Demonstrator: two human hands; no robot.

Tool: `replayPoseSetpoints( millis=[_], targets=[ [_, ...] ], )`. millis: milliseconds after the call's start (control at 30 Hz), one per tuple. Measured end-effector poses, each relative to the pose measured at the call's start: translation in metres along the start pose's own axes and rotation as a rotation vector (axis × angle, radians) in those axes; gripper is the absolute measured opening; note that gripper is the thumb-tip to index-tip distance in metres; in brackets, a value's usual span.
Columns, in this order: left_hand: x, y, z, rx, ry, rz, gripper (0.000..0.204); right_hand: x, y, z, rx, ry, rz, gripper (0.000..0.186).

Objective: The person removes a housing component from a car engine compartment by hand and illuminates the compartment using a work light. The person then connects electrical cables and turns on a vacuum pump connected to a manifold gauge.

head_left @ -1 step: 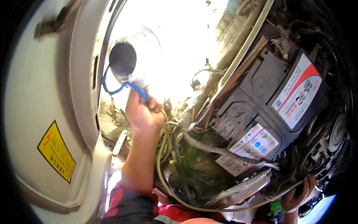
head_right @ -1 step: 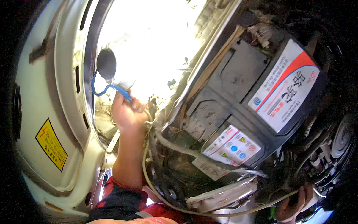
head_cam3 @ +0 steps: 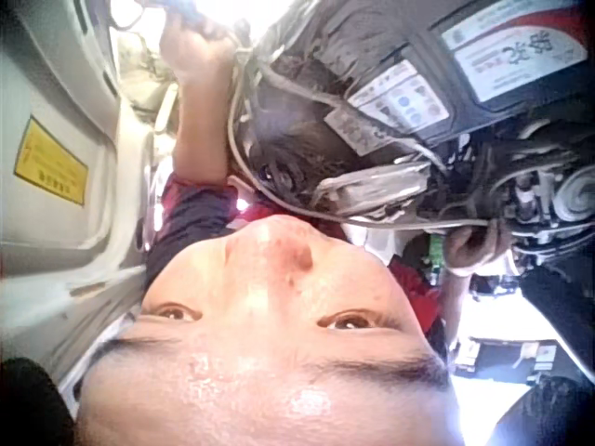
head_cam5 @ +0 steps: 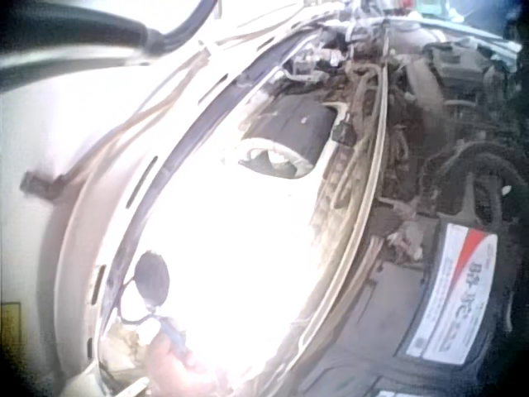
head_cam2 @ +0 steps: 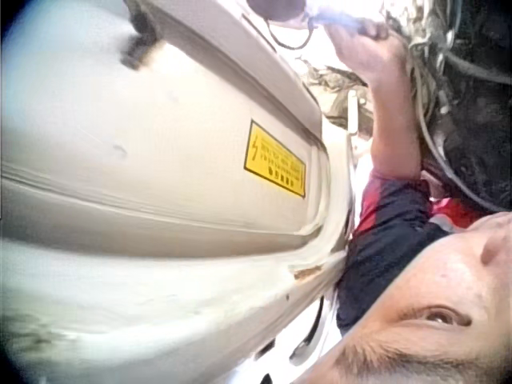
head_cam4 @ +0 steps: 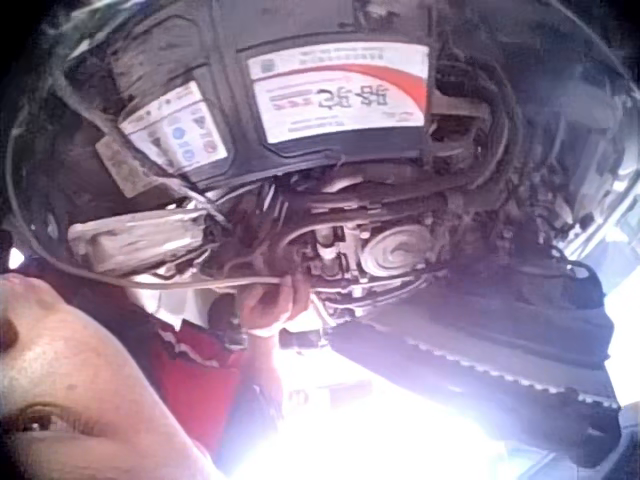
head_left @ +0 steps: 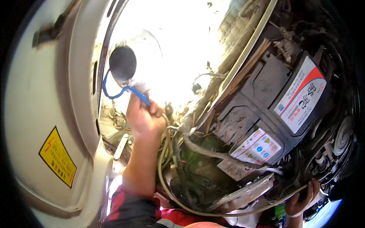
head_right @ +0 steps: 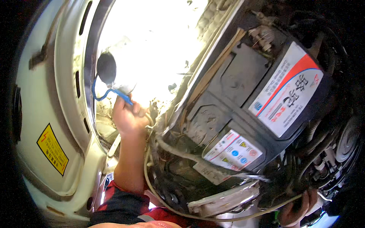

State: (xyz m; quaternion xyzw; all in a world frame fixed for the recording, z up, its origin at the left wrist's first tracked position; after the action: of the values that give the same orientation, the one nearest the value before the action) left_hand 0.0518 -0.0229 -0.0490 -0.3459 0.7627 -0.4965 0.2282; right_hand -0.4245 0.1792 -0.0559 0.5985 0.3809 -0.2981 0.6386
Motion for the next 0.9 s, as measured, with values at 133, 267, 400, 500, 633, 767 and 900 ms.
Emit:
replayPoseSetpoints(
  millis=[133,267,400,500,633,767,900],
  targets=[
    [0.005,0.002,-0.006,-0.023,-0.051,0.022,0.018,0.0,-0.004,-0.007,0.004,0.027,0.095,0.047],
    [-0.006,0.005,-0.003,-0.028,0.0,0.02,0.019,-0.002,-0.002,-0.006,0.003,0.058,0.079,0.048],
    [-0.011,0.006,-0.006,-0.018,0.08,-0.008,0.019,-0.007,-0.002,-0.005,0.027,0.078,0.088,0.047],
    [-0.012,0.004,0.005,-0.015,0.058,0.036,0.022,-0.006,0.0,0.003,-0.028,0.074,0.025,0.046],
    [-0.005,-0.003,0.0,0.01,0.004,0.071,0.022,0.004,0.034,0.044,-0.108,-0.154,0.033,0.034],
    [-0.007,0.001,0.008,0.04,0.246,0.012,0.026,0.006,0.03,0.039,-0.069,-0.048,-0.016,0.035],
    [-0.008,-0.001,0.005,0.066,0.385,-0.011,0.031,0.006,0.031,0.039,-0.064,-0.031,-0.028,0.035]
  ],
)
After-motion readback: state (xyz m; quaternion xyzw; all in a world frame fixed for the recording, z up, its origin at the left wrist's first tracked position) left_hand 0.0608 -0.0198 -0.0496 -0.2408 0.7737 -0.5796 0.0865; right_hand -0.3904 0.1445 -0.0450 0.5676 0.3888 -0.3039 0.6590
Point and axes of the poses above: each hand's wrist, its own z-axis towards the middle knuckle, its own x-axis out of the palm, y = z × x, the point moved 2 cm from there along z, towards the middle knuckle, and after that the axes turned 8 degrees about z, right-handed, at the moved point
